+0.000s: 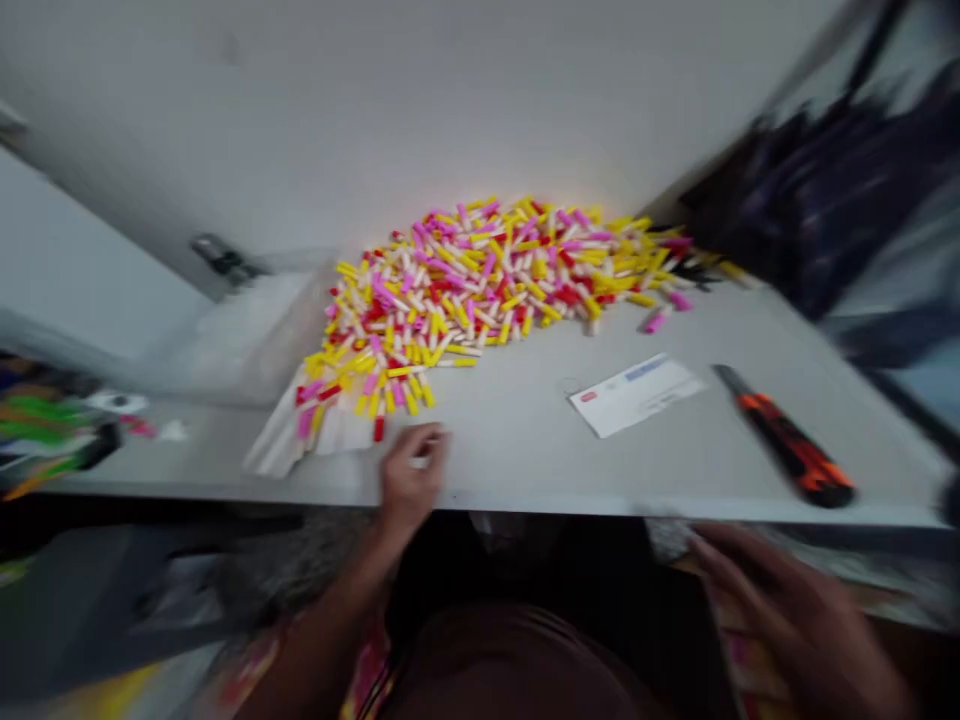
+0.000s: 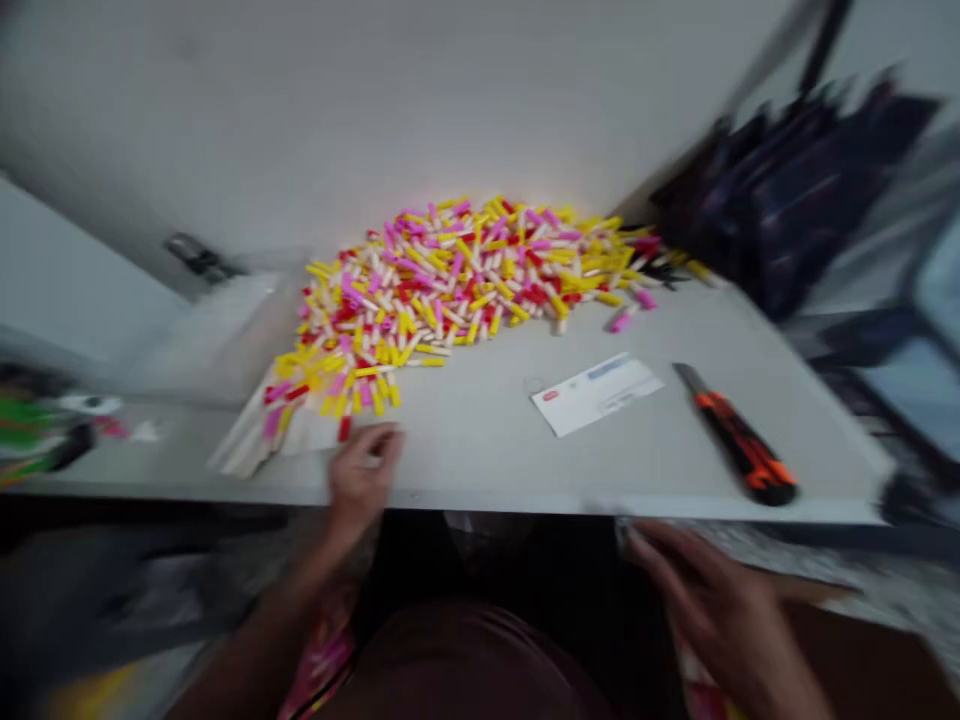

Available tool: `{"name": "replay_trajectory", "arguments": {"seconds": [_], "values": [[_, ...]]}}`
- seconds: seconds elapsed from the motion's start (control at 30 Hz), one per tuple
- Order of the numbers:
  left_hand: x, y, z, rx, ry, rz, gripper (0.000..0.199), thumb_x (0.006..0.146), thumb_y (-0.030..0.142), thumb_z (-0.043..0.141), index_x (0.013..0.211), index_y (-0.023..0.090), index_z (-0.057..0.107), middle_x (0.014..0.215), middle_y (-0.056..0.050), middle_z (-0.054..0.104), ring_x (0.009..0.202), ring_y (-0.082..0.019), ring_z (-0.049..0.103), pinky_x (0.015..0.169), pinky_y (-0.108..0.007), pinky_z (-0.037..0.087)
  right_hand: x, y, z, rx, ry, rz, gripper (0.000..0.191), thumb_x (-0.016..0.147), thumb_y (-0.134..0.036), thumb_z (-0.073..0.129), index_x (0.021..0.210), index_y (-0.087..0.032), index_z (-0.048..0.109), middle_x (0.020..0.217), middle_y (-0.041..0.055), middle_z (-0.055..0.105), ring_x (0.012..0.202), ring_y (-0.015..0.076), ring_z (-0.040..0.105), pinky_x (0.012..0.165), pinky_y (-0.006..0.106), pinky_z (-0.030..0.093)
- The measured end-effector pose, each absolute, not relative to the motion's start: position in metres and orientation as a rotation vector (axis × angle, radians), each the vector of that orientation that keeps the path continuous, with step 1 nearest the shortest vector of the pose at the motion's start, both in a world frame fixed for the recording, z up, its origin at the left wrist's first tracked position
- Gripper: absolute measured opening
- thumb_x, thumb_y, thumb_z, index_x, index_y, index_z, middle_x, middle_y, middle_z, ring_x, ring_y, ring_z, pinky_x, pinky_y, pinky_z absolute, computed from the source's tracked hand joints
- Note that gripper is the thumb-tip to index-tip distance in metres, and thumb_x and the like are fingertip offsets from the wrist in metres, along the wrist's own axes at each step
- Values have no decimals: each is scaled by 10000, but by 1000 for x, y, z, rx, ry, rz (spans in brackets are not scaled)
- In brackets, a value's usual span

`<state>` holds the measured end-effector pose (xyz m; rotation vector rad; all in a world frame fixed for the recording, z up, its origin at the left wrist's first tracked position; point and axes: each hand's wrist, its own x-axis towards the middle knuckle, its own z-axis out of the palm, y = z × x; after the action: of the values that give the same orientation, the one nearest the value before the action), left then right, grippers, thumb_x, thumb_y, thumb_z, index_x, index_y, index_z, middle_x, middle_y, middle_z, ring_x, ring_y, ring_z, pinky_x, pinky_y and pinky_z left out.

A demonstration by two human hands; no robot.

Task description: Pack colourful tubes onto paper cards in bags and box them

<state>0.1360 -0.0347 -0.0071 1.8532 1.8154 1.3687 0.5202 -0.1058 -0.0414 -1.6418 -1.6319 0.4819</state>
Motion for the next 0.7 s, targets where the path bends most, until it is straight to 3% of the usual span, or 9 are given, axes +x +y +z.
{"name": "replay_trajectory", "arguments": {"seconds": [0.1, 0.17, 0.3, 0.37, 0.47, 0.57, 0.7], "values": [[82, -35, -8, 1729, 2092, 1393, 274, 962, 435, 660, 1019, 182, 751, 934, -46, 747, 773, -172, 674, 746, -298, 573, 505, -67, -20, -1640, -1700, 586, 363, 970, -611, 607, 1091, -312, 774, 1105, 93, 766, 864, 296, 749, 678, 427, 641], [61, -41, -12, 1715, 2214, 1400, 293, 973, 453, 640, 1035, 188, 748, 929, -53, 740, 775, -193, 669, 785, -336, 570, 491, -32, -16, -1654, -1728, 474, 443, 992, -594, 582, 1202, -236, 740, 1238, 139, 722, 931, 287, 743, 748, 425, 639], [34, -59, -18, 1824, 2528, 1176, 345, 973, 499, 618, 1092, 192, 721, 1106, -118, 738, 1076, -305, 664, 1030, -461, 501, 457, 16, -27, -1556, -1920, 284, 500, 1000, -571, 575, 1341, -220, 675, 1406, 169, 638, 1211, 337, 653, 916, 481, 611], [19, -63, -20, 1743, 2690, 1082, 403, 963, 539, 614, 1132, 185, 707, 1200, -146, 713, 1180, -338, 624, 1082, -488, 459, 443, 25, -41, -1495, -1999, 269, 513, 1001, -575, 564, 1358, -219, 660, 1426, 169, 626, 1285, 344, 608, 1016, 522, 568], [-1, -60, -21, 1553, 2824, 989, 456, 983, 561, 556, 1157, 167, 706, 1208, -169, 703, 1184, -346, 610, 1060, -481, 453, 433, 28, -60, -1464, -2071, 203, 530, 1010, -593, 515, 1321, -193, 671, 1397, 188, 641, 1313, 366, 587, 1120, 584, 480], [-8, -45, -17, 1483, 2892, 768, 488, 990, 567, 521, 1166, 159, 719, 1183, -174, 712, 1141, -362, 605, 987, -484, 458, 431, 27, -69, -1456, -2121, 152, 521, 1010, -601, 491, 1251, -188, 697, 1366, 195, 659, 1292, 378, 600, 1122, 606, 465], [-8, -19, -11, 1466, 2890, 488, 399, 962, 523, 550, 981, 177, 748, 1057, -152, 737, 1061, -359, 625, 883, -457, 455, 434, 28, -69, -1446, -2126, 136, 527, 1012, -622, 475, 1224, -199, 707, 1346, 181, 675, 1269, 372, 616, 1105, 613, 475]]}}
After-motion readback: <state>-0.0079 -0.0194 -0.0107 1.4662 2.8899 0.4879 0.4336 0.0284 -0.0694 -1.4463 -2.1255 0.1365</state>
